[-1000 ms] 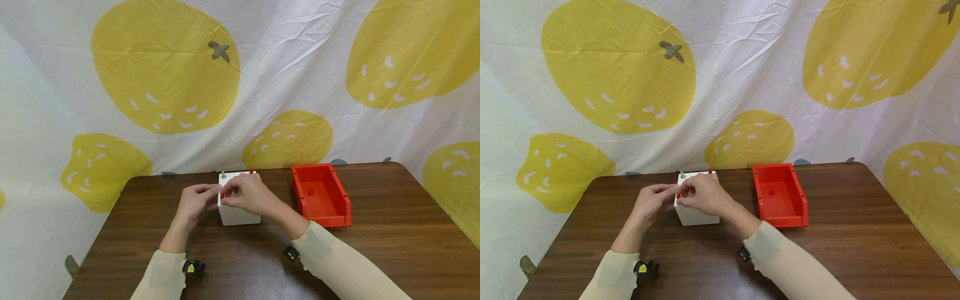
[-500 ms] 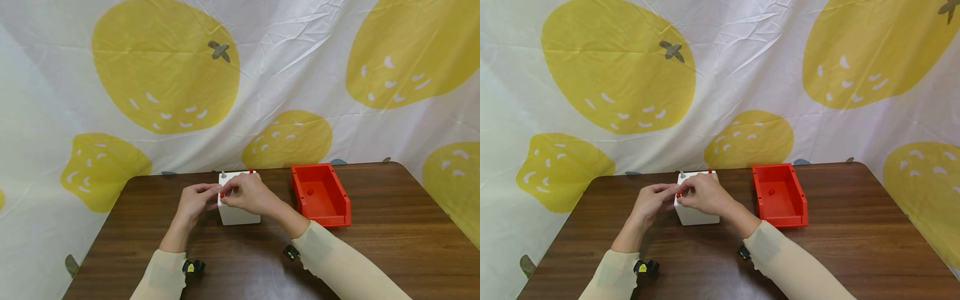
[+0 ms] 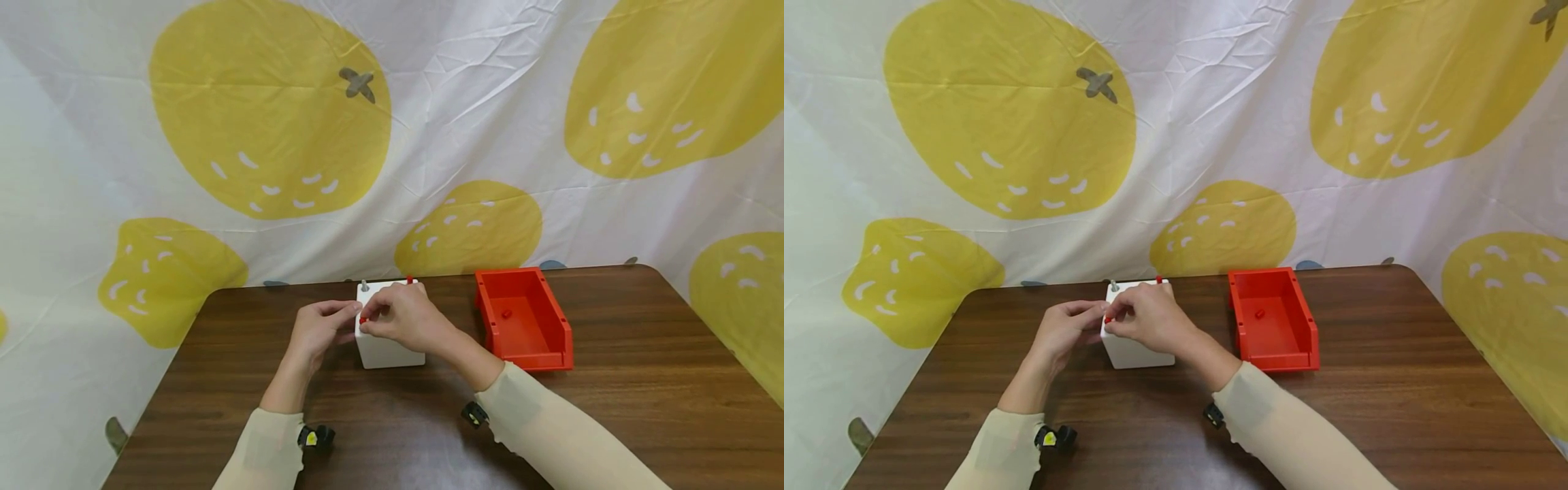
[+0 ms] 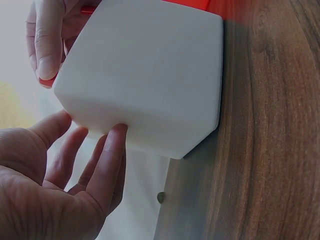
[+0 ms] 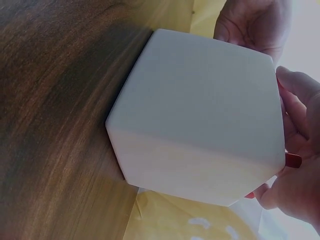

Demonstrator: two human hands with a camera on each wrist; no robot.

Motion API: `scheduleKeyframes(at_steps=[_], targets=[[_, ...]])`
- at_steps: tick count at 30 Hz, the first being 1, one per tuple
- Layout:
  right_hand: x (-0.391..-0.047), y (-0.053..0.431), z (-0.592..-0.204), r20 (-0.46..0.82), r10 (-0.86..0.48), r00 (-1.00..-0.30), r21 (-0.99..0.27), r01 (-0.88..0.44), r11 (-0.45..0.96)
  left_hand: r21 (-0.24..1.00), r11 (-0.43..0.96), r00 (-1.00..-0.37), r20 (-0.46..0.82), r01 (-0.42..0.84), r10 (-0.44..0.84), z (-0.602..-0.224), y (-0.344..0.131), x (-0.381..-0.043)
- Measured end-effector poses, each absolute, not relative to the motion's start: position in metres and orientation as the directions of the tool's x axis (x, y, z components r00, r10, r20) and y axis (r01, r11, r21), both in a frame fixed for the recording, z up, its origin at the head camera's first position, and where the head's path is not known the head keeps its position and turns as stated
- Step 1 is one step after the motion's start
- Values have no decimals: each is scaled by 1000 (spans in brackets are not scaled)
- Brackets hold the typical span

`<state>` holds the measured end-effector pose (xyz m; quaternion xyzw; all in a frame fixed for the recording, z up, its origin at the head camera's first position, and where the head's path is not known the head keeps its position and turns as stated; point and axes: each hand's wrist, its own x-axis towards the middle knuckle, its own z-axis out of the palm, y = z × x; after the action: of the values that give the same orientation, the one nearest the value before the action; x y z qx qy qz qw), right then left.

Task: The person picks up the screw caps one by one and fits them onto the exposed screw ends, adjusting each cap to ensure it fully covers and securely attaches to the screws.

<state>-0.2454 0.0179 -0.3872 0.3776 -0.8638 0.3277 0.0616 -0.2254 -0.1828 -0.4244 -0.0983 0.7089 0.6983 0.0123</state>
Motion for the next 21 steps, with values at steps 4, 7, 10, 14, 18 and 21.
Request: scheduleKeyframes(at_steps=[4,7,10,14,18,21], targets=[[-246,17,-388,360,-610,-706,-513,-696,503,988,14,-981,-152,-155,-123,-424,-183,-225],[-246,17,-389,367,-609,-703,-504,-701,505,987,22,-980,-156,-160,-125,-424,-183,-225],[-246,17,-389,372,-607,-702,-499,-703,507,986,25,-979,-161,-166,-126,-424,-183,-225],[-245,17,-388,377,-607,-700,-492,-706,509,986,24,-979,-161,-165,-123,-424,-183,-225],[-244,18,-388,378,-610,-697,-479,-711,515,987,26,-980,-157,-161,-118,-424,-183,-225],[-244,18,-388,377,-610,-697,-470,-712,522,986,29,-981,-157,-161,-118,-424,-183,-224]])
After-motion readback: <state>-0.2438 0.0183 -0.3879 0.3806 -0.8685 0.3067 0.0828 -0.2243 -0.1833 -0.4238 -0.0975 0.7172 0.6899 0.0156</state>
